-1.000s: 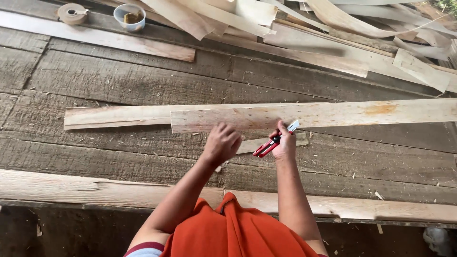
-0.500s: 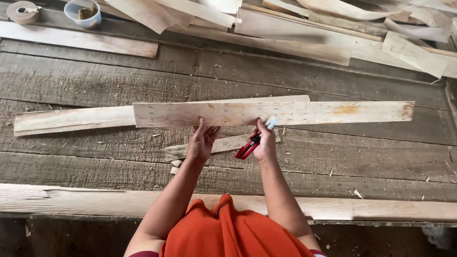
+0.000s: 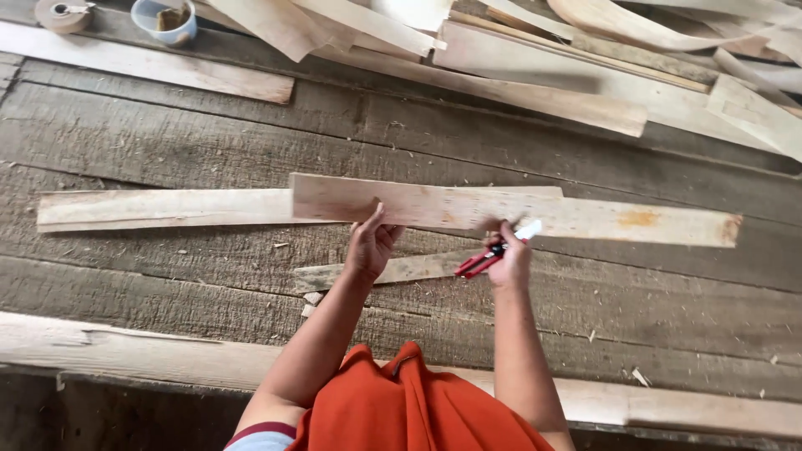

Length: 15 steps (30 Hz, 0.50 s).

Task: The person uses a red utility knife to carve and shape a long wooden plank on a wooden workbench. They repeatedly score, cut, and remove small sections of wood, then inspect the plank and continue carving along its length.

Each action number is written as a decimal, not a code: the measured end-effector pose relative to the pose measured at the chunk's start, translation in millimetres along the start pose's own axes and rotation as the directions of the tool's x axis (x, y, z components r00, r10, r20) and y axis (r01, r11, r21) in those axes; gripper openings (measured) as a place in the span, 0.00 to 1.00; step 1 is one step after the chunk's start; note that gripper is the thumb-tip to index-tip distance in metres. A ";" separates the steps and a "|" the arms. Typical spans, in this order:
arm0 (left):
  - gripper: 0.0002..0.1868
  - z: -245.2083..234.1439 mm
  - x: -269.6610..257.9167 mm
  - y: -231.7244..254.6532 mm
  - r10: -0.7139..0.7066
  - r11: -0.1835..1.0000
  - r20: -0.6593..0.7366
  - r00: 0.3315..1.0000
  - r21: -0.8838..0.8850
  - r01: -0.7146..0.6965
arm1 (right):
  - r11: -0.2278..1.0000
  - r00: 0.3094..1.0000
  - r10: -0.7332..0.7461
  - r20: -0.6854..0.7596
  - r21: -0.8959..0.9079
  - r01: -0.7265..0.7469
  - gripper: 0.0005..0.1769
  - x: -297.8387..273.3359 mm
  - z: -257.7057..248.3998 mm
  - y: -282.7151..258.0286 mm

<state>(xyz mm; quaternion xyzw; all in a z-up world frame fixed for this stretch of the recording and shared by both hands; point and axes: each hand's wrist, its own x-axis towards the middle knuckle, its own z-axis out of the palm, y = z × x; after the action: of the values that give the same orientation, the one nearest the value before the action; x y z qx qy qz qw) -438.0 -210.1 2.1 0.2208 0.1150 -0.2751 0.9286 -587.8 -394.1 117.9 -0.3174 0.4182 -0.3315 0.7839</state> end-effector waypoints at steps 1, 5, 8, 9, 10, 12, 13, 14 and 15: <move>0.20 -3.8 7.8 -1.4 0.009 1.000 -0.008 1.000 -0.003 -0.009 | 1.000 1.000 0.009 0.006 -0.006 -0.009 0.11 9.9 -4.3 3.9; 0.24 -19.7 35.2 -9.1 0.023 1.000 -0.015 1.000 0.006 -0.023 | 0.999 1.000 -0.027 0.002 -0.040 0.027 0.11 38.2 -15.7 15.6; 0.23 -49.4 57.7 -11.8 0.044 0.999 -0.051 0.998 0.033 -0.042 | 0.998 1.000 -0.013 -0.026 -0.065 0.011 0.11 27.7 -1.3 17.1; 0.22 -61.6 66.1 -13.1 0.058 0.998 -0.063 0.996 0.035 -0.056 | 0.997 0.999 -0.006 -0.039 -0.080 0.003 0.12 20.6 6.2 16.2; 0.22 -47.7 57.0 10.1 0.046 0.998 -0.065 0.997 0.036 -0.044 | 0.997 0.999 -0.008 -0.051 -0.081 0.004 0.12 15.9 14.7 18.3; 0.15 -17.5 41.5 54.8 0.194 0.979 -0.163 0.967 0.090 -0.181 | 0.992 0.999 0.030 0.019 -0.127 -0.027 0.16 5.9 29.5 21.0; 0.15 -4.1 28.0 86.1 0.181 0.982 -0.161 0.970 0.092 -0.168 | 0.992 1.000 0.024 0.007 -0.124 -0.023 0.16 17.0 22.9 24.3; 0.14 9.3 14.9 118.0 0.286 0.957 -0.225 0.932 0.109 -0.267 | 0.998 0.999 0.028 -0.016 -0.054 -0.029 0.18 27.5 16.2 27.6; 0.15 22.6 2.1 153.0 0.391 0.920 -0.283 0.876 0.136 -0.367 | 0.999 0.999 0.035 -0.034 0.019 -0.034 0.21 37.5 11.2 32.5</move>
<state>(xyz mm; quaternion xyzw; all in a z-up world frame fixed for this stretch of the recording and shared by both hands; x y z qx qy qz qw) -348.2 -106.9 74.3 0.3149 0.2005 -0.0546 0.9261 -553.7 -402.3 81.1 -0.2974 0.4339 -0.3271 0.7850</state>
